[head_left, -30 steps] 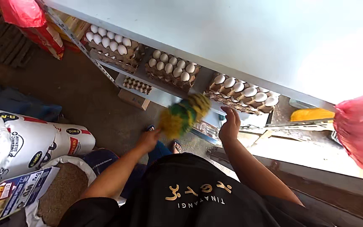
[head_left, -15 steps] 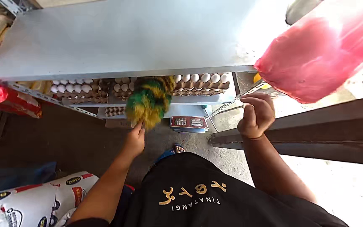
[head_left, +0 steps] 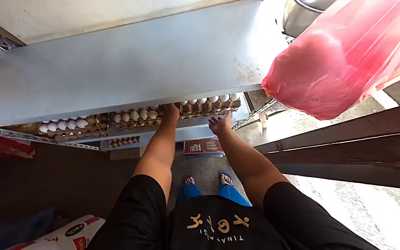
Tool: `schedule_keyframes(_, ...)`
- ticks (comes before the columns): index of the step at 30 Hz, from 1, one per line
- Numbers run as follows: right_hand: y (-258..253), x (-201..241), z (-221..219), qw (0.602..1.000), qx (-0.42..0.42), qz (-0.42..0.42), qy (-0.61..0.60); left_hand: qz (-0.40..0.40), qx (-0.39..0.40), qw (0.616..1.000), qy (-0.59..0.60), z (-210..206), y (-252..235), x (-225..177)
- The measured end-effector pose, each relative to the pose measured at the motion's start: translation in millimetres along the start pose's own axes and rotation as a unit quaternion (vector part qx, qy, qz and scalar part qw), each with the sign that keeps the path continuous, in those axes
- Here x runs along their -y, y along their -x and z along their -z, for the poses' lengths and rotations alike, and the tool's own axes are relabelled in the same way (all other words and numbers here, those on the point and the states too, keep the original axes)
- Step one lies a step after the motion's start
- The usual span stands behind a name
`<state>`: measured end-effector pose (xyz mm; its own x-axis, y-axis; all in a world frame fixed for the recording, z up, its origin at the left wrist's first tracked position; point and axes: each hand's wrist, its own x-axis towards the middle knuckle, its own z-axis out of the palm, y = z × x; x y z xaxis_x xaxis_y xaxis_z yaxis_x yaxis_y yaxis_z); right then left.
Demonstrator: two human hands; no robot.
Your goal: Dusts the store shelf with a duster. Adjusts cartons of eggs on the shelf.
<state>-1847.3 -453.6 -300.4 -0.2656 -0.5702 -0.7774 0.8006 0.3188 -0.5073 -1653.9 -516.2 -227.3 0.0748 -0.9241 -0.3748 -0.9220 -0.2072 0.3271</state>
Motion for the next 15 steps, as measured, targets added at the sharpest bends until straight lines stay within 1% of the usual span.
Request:
schedule_keyframes(2,-6,1,8,1.000,-0.009,-0.007,0.013,0.019,0.027,0.999,-0.010,-19,21,18)
schedule_keyframes(3,-8,1,16,0.999,-0.004,-0.006,0.042,0.029,0.032,0.999,-0.014,-33,39,29)
schedule_keyframes(5,-4,-1,40,0.990,0.035,-0.002,0.134,0.053,0.025,0.998,-0.006,-67,87,51)
schedule_keyframes(7,10,-8,77,0.968,0.088,-0.011,0.233,0.085,0.025,0.996,0.015,-104,145,65)
schedule_keyframes(9,23,-15,120,0.938,0.126,-0.049,0.320,0.106,0.015,0.992,0.062,-139,202,59)
schedule_keyframes(11,32,-16,162,0.895,0.150,-0.101,0.407,0.120,0.018,0.984,0.132,-165,245,29)
schedule_keyframes(12,36,-14,184,0.867,0.172,-0.121,0.451,0.120,0.037,0.979,0.158,-175,262,8)
schedule_keyframes(13,41,-10,208,0.837,0.213,-0.118,0.490,0.099,0.052,0.978,0.173,-186,275,-11)
schedule_keyframes(14,48,-2,232,0.798,0.288,-0.077,0.524,0.057,0.078,0.979,0.177,-194,285,-27)
schedule_keyframes(15,59,10,253,0.732,0.394,0.018,0.556,0.000,0.119,0.978,0.170,-200,292,-40)
